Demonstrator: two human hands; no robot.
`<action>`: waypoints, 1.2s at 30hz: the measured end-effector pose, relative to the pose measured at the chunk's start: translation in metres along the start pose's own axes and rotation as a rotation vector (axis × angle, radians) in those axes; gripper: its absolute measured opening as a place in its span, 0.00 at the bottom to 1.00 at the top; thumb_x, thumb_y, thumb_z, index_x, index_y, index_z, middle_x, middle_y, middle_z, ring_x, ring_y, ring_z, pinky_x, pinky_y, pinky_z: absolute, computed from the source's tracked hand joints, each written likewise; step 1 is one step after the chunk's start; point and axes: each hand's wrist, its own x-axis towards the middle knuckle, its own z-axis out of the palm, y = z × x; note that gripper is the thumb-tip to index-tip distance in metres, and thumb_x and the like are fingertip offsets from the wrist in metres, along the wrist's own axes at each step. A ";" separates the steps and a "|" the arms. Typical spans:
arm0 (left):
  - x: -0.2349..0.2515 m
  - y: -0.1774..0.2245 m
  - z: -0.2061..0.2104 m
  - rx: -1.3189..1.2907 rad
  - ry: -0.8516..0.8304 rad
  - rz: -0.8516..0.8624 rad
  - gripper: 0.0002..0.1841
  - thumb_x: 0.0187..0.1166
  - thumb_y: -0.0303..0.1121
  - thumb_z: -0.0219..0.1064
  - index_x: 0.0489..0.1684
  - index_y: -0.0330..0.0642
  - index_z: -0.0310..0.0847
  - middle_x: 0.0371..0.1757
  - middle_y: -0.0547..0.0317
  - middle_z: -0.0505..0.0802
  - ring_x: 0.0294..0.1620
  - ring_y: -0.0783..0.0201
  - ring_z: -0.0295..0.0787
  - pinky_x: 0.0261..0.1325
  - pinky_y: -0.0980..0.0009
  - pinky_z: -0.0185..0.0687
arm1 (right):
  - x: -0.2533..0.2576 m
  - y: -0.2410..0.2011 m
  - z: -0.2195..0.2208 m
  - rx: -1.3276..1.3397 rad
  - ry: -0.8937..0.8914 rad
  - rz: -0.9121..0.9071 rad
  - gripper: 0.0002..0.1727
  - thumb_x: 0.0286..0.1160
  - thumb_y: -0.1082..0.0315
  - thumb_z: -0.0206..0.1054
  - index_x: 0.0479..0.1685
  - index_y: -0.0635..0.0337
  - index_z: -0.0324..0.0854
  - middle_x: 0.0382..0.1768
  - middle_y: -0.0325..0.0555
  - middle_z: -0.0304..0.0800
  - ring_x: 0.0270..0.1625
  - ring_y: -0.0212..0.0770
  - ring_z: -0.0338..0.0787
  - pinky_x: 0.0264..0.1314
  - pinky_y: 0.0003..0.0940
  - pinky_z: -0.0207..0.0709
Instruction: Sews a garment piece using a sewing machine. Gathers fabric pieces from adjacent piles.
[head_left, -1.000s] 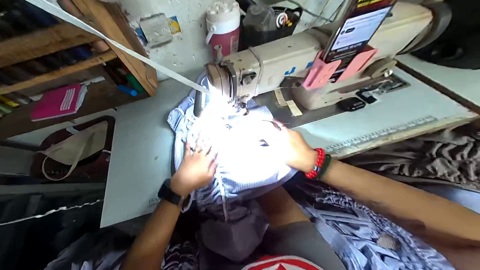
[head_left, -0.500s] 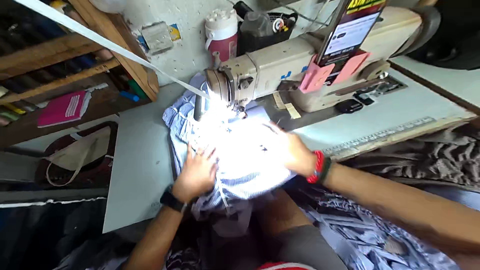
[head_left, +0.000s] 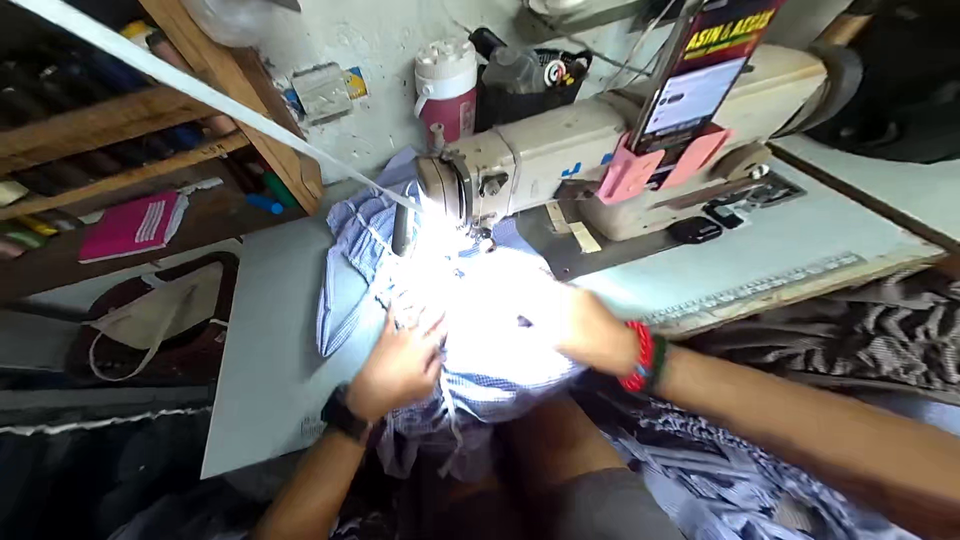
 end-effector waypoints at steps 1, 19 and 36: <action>-0.001 0.002 -0.004 -0.033 -0.061 -0.007 0.28 0.90 0.47 0.48 0.88 0.51 0.69 0.93 0.60 0.66 0.96 0.51 0.48 0.90 0.28 0.21 | -0.003 -0.004 0.002 -0.022 0.029 -0.069 0.10 0.66 0.67 0.68 0.43 0.58 0.90 0.42 0.56 0.93 0.46 0.60 0.94 0.38 0.60 0.85; 0.000 -0.013 0.008 -0.019 0.083 0.006 0.27 0.90 0.46 0.47 0.86 0.52 0.72 0.91 0.58 0.69 0.96 0.49 0.49 0.91 0.31 0.31 | -0.001 -0.002 0.004 -0.061 -0.055 0.047 0.14 0.80 0.67 0.64 0.57 0.56 0.90 0.59 0.60 0.91 0.65 0.64 0.89 0.55 0.63 0.85; -0.008 -0.009 0.000 -0.051 0.019 0.064 0.26 0.88 0.46 0.54 0.85 0.53 0.73 0.91 0.62 0.69 0.95 0.51 0.52 0.90 0.29 0.29 | -0.011 -0.015 0.007 0.017 0.070 0.031 0.13 0.72 0.67 0.66 0.48 0.62 0.90 0.45 0.56 0.94 0.50 0.56 0.95 0.47 0.57 0.88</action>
